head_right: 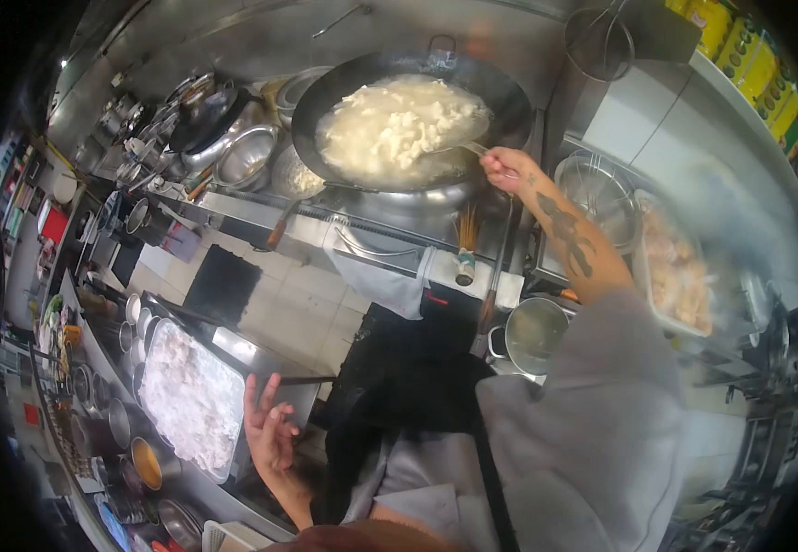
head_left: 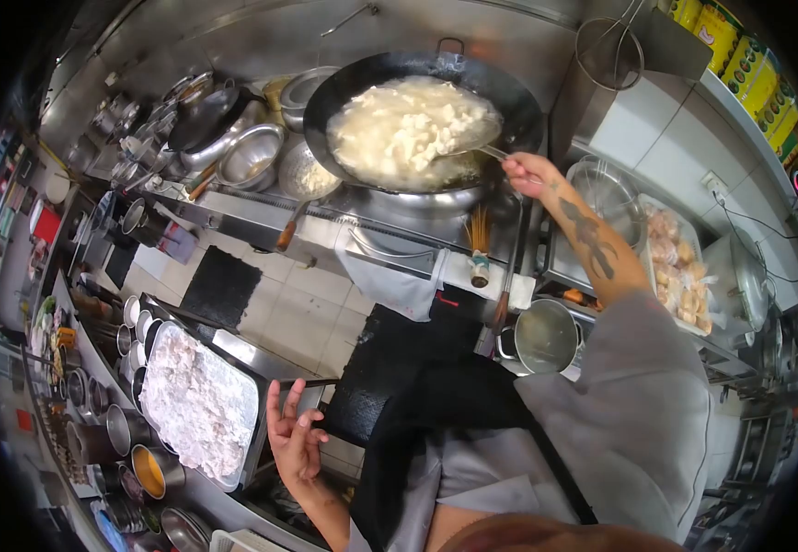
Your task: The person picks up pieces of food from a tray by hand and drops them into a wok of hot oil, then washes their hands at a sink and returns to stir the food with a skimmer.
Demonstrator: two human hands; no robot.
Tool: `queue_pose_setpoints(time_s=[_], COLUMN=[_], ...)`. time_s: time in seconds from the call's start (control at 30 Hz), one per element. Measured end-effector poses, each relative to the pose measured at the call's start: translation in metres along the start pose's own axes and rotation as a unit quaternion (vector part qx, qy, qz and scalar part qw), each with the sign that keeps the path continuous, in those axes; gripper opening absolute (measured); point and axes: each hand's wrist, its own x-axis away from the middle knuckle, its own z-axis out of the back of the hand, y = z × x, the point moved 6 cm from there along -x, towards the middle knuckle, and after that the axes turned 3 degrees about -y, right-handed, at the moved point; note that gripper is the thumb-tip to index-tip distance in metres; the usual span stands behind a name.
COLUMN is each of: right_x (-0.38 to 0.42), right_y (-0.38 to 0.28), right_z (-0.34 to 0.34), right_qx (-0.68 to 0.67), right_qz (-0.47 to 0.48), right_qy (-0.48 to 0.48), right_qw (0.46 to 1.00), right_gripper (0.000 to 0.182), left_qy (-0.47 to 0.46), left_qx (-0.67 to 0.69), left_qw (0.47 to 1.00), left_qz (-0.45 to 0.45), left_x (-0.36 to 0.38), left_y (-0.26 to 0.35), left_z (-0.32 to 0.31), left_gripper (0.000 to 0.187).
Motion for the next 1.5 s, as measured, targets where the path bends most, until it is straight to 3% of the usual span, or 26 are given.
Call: queue_pose_setpoints(time_s=[0.13,0.23,0.33,0.53,0.63,0.73,0.83,1.13,1.2,1.37,1.5], right_x=[0.05,0.084,0.089,0.091,0.101,0.104,0.108,0.11,0.075,-0.028,0.005], right_y=[-0.016,-0.029,-0.041,-0.037,-0.035,-0.043,-0.047,-0.043,-0.037,-0.045,-0.047], right_z=[0.015,-0.013,-0.007,-0.02,-0.036,-0.035,-0.037,-0.06,-0.052,-0.033,-0.06], right_qx=[0.1,0.253,0.337,0.365,0.42,0.374,0.362,0.527,0.575,0.75,0.783], right_qz=[0.053,0.043,0.061,0.056,0.054,0.024,0.045,0.027,0.017,-0.02,0.073], right_qy=[0.155,0.263,0.304,0.354,0.334,0.297,0.307,0.304,0.291,0.272,0.255], right_qw=[0.981,0.93,0.889,0.86,0.842,0.879,0.879,0.793,0.765,0.603,0.562], right_gripper=[0.004,0.005,0.004,0.011,0.014,0.016,0.018,0.022,0.026,0.029,0.027], left_qy=[-0.004,-0.022,-0.043,-0.067,-0.069,-0.067,-0.066,-0.057,-0.056,-0.055,-0.045], left_qx=[0.008,0.03,0.042,0.047,0.048,0.051,0.054,0.06,0.057,0.051,0.052], left_qw=[1.0,0.999,0.998,0.997,0.996,0.996,0.996,0.997,0.997,0.997,0.998], left_qz=[0.006,0.003,0.015,0.013,0.013,0.014,0.015,0.002,0.009,0.02,0.004], left_x=[-0.001,-0.007,-0.014,-0.019,-0.018,-0.016,-0.016,-0.011,-0.016,-0.02,-0.015], left_y=[-0.002,0.001,-0.005,-0.003,-0.002,-0.003,-0.002,0.003,0.001,-0.002,0.002], left_z=[0.003,0.003,0.0,-0.001,0.003,0.008,0.01,0.015,0.015,0.008,0.017], left_gripper=[0.073,0.072,0.072,0.071,0.071,0.071,0.072,0.073,0.073,0.073,0.073])
